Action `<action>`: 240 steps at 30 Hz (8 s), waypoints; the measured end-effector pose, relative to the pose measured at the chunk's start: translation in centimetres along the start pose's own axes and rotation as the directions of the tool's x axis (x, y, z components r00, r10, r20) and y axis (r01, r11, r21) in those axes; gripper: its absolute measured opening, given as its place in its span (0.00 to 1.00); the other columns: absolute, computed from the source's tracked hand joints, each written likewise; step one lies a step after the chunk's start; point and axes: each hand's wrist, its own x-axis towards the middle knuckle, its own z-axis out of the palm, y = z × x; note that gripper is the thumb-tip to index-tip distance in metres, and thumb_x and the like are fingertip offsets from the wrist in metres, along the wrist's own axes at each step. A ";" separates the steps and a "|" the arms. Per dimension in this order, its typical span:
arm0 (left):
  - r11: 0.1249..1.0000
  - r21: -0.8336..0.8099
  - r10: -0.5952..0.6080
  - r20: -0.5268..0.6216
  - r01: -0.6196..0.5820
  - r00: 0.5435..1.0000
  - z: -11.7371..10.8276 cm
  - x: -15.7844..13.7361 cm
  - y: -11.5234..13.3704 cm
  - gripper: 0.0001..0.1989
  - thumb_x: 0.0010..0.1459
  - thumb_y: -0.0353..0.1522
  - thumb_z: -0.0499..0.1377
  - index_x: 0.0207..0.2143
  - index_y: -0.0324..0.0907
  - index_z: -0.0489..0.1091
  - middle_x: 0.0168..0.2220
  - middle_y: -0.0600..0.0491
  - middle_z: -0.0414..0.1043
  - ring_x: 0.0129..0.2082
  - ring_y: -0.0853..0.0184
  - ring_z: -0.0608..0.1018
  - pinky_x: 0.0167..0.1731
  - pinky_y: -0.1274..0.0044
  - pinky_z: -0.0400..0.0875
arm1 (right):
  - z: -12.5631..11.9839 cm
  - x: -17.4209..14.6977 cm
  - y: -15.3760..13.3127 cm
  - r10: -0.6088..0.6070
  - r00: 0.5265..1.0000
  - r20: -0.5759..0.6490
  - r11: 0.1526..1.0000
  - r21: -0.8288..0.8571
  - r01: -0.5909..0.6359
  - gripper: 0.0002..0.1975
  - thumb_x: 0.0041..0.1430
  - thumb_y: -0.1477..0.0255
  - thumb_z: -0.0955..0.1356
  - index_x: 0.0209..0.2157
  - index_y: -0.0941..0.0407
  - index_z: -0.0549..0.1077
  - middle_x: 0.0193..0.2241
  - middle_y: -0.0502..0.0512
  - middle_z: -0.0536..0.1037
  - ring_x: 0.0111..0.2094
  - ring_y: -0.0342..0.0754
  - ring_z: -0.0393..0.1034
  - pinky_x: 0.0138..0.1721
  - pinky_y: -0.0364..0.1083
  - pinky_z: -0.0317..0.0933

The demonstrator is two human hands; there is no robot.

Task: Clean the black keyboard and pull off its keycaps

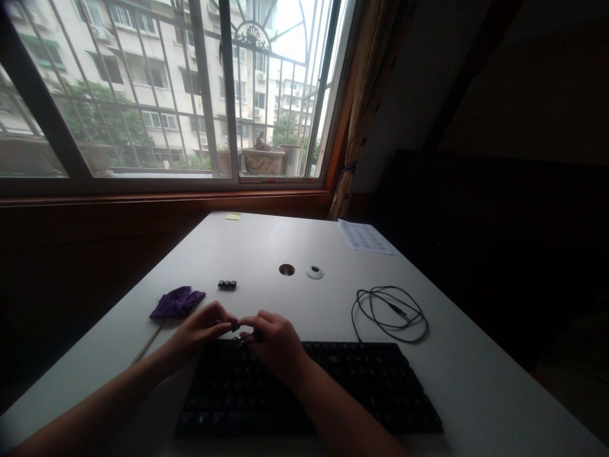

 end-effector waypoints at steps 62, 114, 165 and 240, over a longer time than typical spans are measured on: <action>0.978 0.198 0.045 0.123 -0.069 0.991 -0.7 0.0 -0.6 0.12 0.57 0.39 0.65 0.37 0.40 0.79 0.37 0.47 0.76 0.39 0.59 0.77 0.41 0.72 0.69 | 0.4 -0.3 0.3 -0.107 0.994 -0.013 0.987 -0.123 0.104 0.08 0.60 0.72 0.70 0.42 0.52 0.77 0.29 0.50 0.75 0.29 0.44 0.69 0.33 0.43 0.61; 0.970 0.217 -0.017 -0.396 0.112 0.918 -3.0 1.0 -1.9 0.21 0.56 0.43 0.60 0.48 0.39 0.69 0.50 0.42 0.72 0.49 0.52 0.75 0.50 0.61 0.68 | -1.0 1.1 0.6 0.185 0.979 -0.087 0.982 0.054 -0.181 0.07 0.56 0.71 0.72 0.38 0.55 0.78 0.27 0.49 0.75 0.26 0.42 0.66 0.32 0.42 0.62; 0.981 0.153 -0.054 -0.386 0.121 0.921 -6.4 4.2 -5.5 0.22 0.55 0.37 0.63 0.49 0.41 0.61 0.59 0.36 0.65 0.34 0.60 0.84 0.36 0.66 0.82 | 4.2 13.1 10.5 0.361 0.888 0.285 0.932 -0.084 -0.352 0.11 0.59 0.65 0.70 0.40 0.54 0.81 0.32 0.52 0.81 0.33 0.45 0.72 0.34 0.41 0.60; 0.977 0.183 -0.037 -0.359 0.109 0.933 -6.0 3.8 -4.6 0.19 0.55 0.36 0.62 0.47 0.40 0.64 0.56 0.37 0.69 0.34 0.58 0.84 0.35 0.64 0.82 | 4.5 12.3 9.2 0.284 0.935 0.211 0.956 -0.132 -0.261 0.10 0.55 0.70 0.72 0.40 0.53 0.80 0.36 0.52 0.78 0.36 0.45 0.70 0.39 0.43 0.61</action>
